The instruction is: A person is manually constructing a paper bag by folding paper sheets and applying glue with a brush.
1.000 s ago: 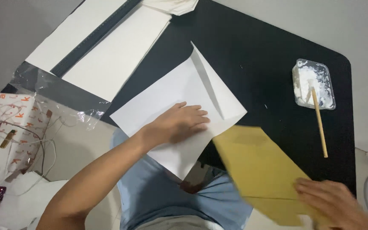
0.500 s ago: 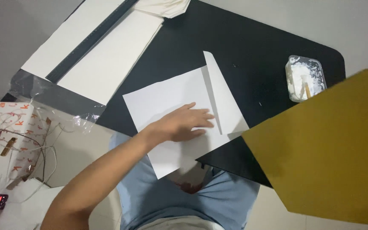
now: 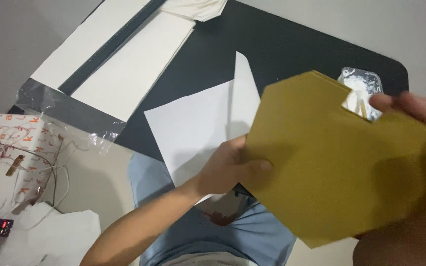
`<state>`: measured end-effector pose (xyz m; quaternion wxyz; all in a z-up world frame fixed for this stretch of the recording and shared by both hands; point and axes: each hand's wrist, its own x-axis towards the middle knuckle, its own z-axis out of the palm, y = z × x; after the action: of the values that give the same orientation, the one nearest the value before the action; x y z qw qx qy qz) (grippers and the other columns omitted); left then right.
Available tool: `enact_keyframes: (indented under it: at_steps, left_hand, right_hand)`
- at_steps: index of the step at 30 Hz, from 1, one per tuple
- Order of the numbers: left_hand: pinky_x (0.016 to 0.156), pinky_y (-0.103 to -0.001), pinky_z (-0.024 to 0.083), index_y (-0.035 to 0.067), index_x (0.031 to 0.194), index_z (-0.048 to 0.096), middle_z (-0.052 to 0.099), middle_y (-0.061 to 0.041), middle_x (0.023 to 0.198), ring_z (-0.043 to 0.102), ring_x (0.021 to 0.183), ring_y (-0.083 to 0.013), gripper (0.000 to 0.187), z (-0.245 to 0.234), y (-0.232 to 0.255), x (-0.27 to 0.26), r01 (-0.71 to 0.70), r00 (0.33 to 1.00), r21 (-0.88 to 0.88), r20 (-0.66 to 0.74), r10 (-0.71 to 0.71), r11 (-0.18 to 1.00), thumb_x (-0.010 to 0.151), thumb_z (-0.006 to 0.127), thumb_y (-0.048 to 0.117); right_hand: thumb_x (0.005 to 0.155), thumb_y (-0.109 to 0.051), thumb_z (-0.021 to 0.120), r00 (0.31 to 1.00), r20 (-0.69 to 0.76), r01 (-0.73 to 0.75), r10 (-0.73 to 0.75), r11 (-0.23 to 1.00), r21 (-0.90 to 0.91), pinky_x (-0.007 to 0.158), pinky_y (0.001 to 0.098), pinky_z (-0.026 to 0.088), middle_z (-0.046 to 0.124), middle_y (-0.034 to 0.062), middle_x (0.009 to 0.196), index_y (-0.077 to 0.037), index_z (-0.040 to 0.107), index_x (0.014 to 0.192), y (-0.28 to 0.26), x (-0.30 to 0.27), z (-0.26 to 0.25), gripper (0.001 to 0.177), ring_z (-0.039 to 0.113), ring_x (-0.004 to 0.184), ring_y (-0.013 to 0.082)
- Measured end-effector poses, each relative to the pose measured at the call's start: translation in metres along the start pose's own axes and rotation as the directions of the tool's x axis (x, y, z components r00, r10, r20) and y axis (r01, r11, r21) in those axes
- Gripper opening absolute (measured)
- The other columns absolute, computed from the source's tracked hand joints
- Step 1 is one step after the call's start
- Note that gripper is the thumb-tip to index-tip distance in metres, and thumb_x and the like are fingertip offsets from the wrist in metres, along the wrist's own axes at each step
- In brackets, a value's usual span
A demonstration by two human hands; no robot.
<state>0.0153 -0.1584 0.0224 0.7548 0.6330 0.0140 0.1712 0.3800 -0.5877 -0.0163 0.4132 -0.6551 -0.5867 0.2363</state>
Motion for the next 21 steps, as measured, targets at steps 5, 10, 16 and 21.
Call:
enact_keyframes:
  at_steps: [5, 10, 16, 21]
  left_hand:
    - [0.089, -0.037, 0.052, 0.007, 0.134, 0.049, 0.062, 0.002, 0.111, 0.054, 0.098, -0.0087, 0.04, -0.002, 0.016, 0.005, -0.19, 0.979, -0.315, -0.133, 0.155, 0.93, 0.099, 0.069, 0.012]
    - [0.109, -0.056, 0.041, 0.014, 0.163, 0.018, 0.044, -0.016, 0.149, 0.047, 0.129, -0.026, 0.065, -0.004, -0.016, 0.006, -0.226, 0.973, -0.227, -0.101, 0.208, 0.947, 0.108, 0.05, 0.03]
    - [0.121, -0.058, 0.022, 0.013, 0.154, 0.044, 0.037, -0.017, 0.155, 0.03, 0.148, -0.0401, 0.044, -0.017, -0.031, 0.002, -0.354, 0.915, 0.207, -0.127, 0.384, 0.912, 0.114, 0.037, 0.031]
    - [0.096, -0.049, 0.033, 0.011, 0.136, 0.058, 0.048, -0.011, 0.119, 0.042, 0.113, -0.0312, 0.037, -0.046, -0.035, 0.001, -0.202, 0.946, 0.266, -0.195, 0.258, 0.942, 0.109, 0.042, 0.031]
  right_hand:
    - [0.08, -0.015, 0.079, 0.999, -0.052, 0.01, -0.005, 0.995, 0.1, 0.1, 0.0574, 0.048, 0.032, 0.0252, 0.16, -0.013, 0.015, 0.158, -0.111, 0.135, 0.139, 0.101, 0.04, 0.138, 0.0464]
    - [0.081, -0.011, 0.079, 0.994, -0.108, 0.02, 0.003, 0.977, 0.214, 0.097, 0.06, 0.05, 0.027, 0.0306, 0.161, -0.01, 0.008, 0.161, -0.169, 0.233, 0.234, 0.107, 0.039, 0.137, 0.0515]
    - [0.074, -0.006, 0.082, 0.977, -0.18, -0.049, 0.117, 0.938, 0.342, 0.091, 0.0588, 0.057, 0.043, 0.0287, 0.145, -0.007, 0.015, 0.16, -0.171, 0.273, 0.254, 0.108, 0.052, 0.126, 0.0488]
    - [0.073, 0.0, 0.081, 0.919, -0.308, -0.105, 0.246, 0.906, 0.411, 0.072, 0.0488, 0.065, 0.069, 0.0168, 0.097, 0.0, 0.053, 0.131, -0.156, 0.273, 0.241, 0.064, 0.073, 0.086, 0.0298]
